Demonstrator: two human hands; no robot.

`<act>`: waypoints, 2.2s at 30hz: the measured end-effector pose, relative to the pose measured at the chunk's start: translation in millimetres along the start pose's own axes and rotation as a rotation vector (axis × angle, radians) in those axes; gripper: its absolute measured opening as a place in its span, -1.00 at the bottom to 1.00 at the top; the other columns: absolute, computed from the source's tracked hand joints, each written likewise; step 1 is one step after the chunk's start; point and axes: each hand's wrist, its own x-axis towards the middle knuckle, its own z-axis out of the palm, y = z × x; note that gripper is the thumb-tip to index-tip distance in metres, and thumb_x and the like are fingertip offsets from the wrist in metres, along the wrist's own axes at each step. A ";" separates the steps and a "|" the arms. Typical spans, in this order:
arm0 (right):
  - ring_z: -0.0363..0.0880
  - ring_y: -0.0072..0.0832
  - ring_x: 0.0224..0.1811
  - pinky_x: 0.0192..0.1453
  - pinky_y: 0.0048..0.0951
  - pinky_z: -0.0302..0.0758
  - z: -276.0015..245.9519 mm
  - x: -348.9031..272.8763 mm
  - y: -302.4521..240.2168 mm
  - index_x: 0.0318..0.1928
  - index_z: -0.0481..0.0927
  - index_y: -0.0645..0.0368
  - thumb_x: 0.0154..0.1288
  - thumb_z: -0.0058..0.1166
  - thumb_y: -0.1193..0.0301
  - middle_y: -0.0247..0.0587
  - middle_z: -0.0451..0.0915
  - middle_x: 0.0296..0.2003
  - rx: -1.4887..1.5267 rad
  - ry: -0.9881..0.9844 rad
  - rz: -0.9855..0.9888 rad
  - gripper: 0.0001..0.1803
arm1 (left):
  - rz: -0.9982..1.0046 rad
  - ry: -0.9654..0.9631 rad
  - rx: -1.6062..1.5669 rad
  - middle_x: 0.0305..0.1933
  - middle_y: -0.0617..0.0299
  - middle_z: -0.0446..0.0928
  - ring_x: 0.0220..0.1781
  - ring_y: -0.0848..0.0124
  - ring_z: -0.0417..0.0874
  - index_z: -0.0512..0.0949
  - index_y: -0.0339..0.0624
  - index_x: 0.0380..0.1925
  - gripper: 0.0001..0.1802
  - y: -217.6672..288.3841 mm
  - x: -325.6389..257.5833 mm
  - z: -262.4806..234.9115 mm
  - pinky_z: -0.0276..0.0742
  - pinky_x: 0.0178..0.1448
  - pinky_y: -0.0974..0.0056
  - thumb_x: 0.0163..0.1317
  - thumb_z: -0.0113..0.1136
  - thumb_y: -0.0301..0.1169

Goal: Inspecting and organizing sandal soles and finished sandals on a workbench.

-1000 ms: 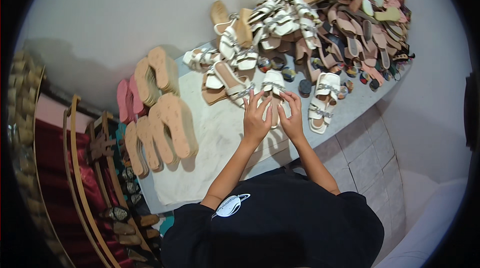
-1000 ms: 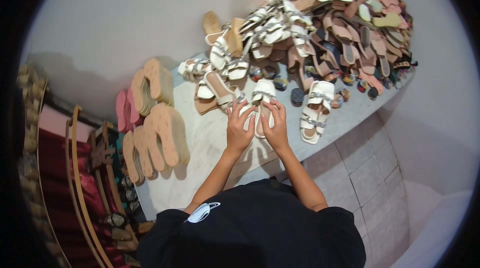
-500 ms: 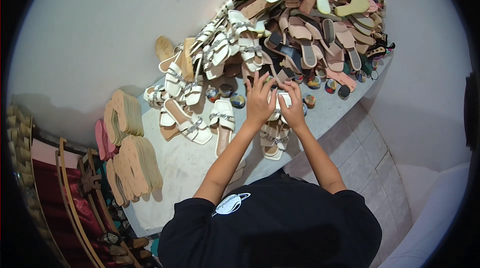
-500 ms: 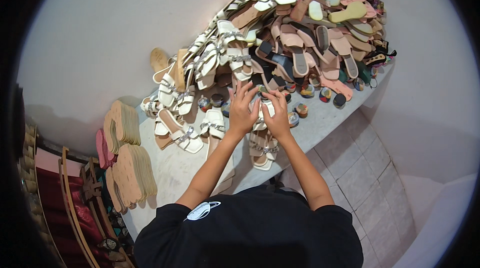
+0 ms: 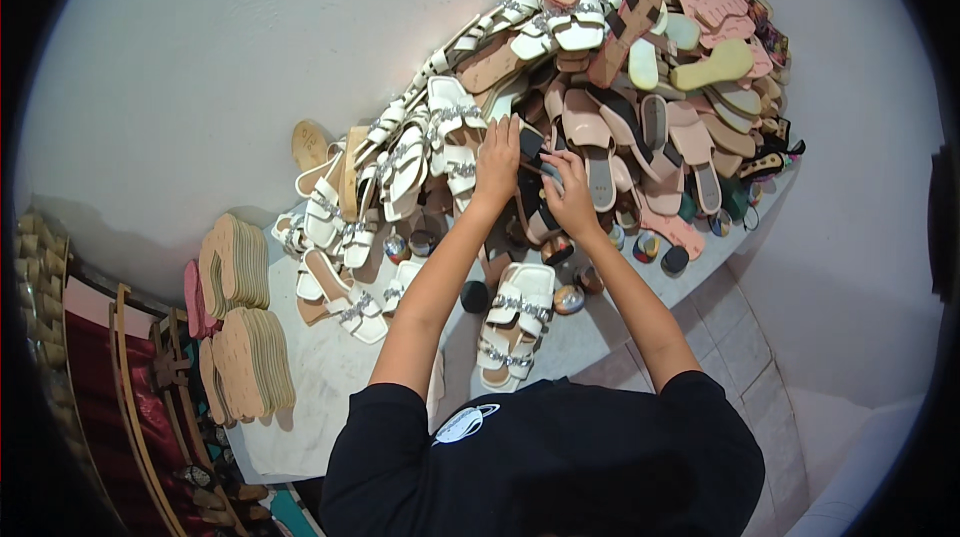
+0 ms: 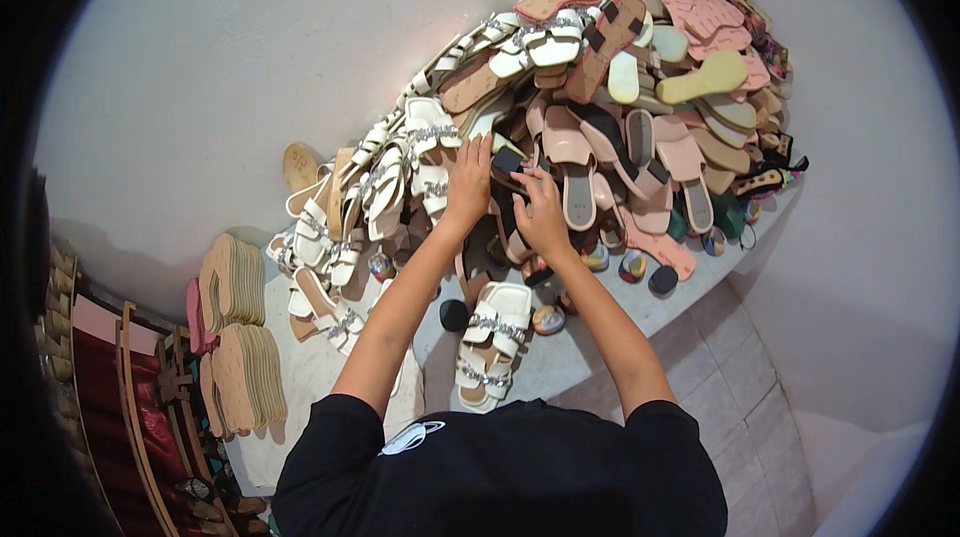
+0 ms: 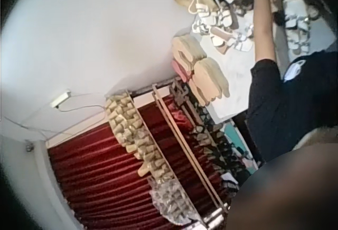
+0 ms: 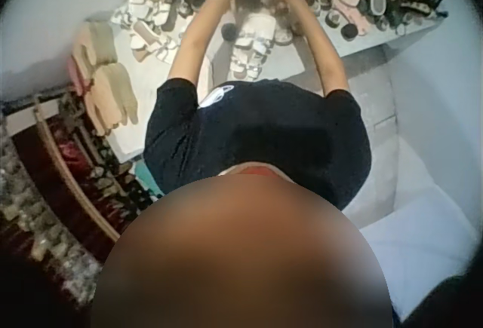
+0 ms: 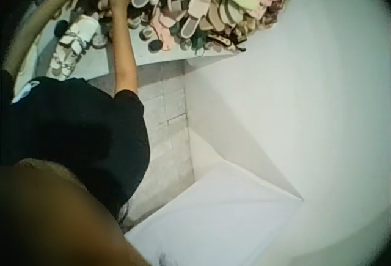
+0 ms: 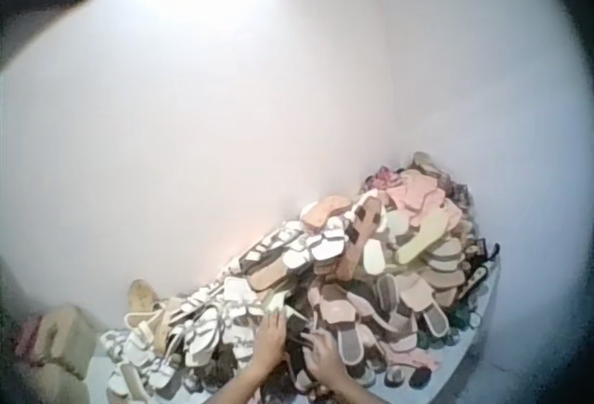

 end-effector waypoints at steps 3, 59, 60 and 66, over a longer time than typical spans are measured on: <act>0.33 -0.12 0.00 0.10 -0.31 0.26 6.8 31.9 15.6 -0.09 0.44 0.23 0.10 -0.07 0.56 -0.03 0.35 -0.11 0.003 0.001 -0.027 -0.70 | 0.064 -0.085 0.338 0.18 0.02 0.22 0.23 0.17 0.22 0.19 -0.30 0.14 -0.30 -15.7 22.8 17.3 0.10 0.27 0.10 -0.11 0.12 -0.44; 0.37 -0.40 0.08 0.11 -0.28 0.22 -23.0 -2.5 25.6 0.06 0.41 0.02 -0.05 0.01 0.49 -0.30 0.39 0.09 -0.206 -0.217 -0.436 -0.47 | 0.346 0.194 -0.042 -0.18 0.52 0.52 -0.10 0.57 0.51 0.55 0.17 -0.21 -0.70 -14.1 -30.9 -45.9 -0.16 0.18 0.09 -0.03 0.19 -0.30; 0.37 -0.41 0.08 0.11 -0.27 0.21 -22.5 -12.1 22.9 0.05 0.42 0.01 -0.04 0.02 0.47 -0.31 0.39 0.09 -0.209 -0.211 -0.452 -0.48 | 0.336 0.196 -0.053 -0.18 0.52 0.52 -0.11 0.58 0.51 0.56 0.18 -0.21 -0.70 -11.4 -41.8 -46.6 -0.16 0.18 0.09 -0.04 0.20 -0.30; 0.33 -0.32 0.11 0.15 -0.18 0.11 -18.7 -72.8 7.2 0.00 0.45 -0.04 0.00 0.00 0.45 -0.32 0.34 0.12 -0.259 -0.202 -0.364 -0.55 | 0.259 0.221 -0.076 -0.16 0.54 0.51 -0.12 0.62 0.50 0.54 0.21 -0.21 -0.69 5.0 -97.5 -51.2 -0.11 0.13 0.06 -0.05 0.21 -0.28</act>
